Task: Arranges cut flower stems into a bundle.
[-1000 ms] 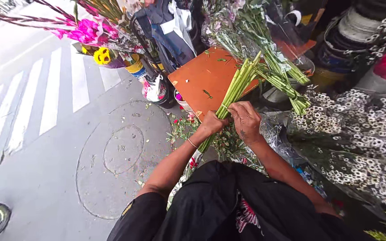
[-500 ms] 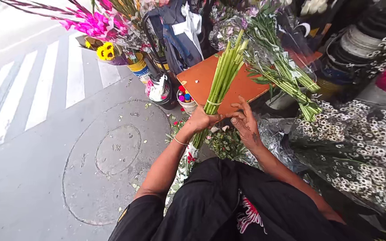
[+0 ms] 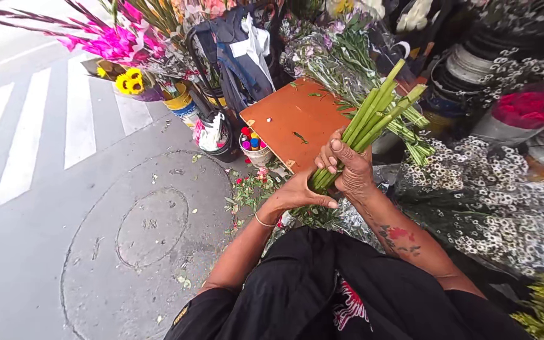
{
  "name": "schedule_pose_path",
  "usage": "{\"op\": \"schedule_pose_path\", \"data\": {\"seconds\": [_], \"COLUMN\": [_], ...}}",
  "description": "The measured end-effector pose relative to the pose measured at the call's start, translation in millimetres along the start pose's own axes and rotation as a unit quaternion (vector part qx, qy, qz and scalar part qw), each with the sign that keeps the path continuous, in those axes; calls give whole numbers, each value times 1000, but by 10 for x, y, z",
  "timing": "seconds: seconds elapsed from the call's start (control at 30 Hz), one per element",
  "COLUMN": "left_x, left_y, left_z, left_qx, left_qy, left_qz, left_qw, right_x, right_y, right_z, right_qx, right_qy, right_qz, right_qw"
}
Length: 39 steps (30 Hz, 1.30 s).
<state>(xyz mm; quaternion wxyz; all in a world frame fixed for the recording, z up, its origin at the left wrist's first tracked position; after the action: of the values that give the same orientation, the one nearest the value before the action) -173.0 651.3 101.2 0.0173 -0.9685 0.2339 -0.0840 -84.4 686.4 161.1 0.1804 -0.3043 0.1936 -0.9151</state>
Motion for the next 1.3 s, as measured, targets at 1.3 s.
{"op": "schedule_pose_path", "data": {"seconds": [1.3], "left_x": [-554], "left_y": [-447], "left_z": [644], "left_qx": [-221], "left_qy": [-220], "left_qz": [-185], "left_qw": [932], "right_x": [-233], "right_y": [253], "right_z": [46], "right_qx": [-382], "right_qy": [714], "right_qz": [223], "right_qw": [542]}}
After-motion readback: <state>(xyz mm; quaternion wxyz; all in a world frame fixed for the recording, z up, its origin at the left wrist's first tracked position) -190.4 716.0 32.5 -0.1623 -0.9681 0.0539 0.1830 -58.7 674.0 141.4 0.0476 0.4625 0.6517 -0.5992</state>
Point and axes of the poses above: each hand's wrist, its own y-axis away from the middle knuckle, its own x-axis out of the palm, z = x × y, the point moved 8 cm from there along -y, towards the middle knuckle, and after that the axes turned 11 degrees about y, right-handed, at the moved point
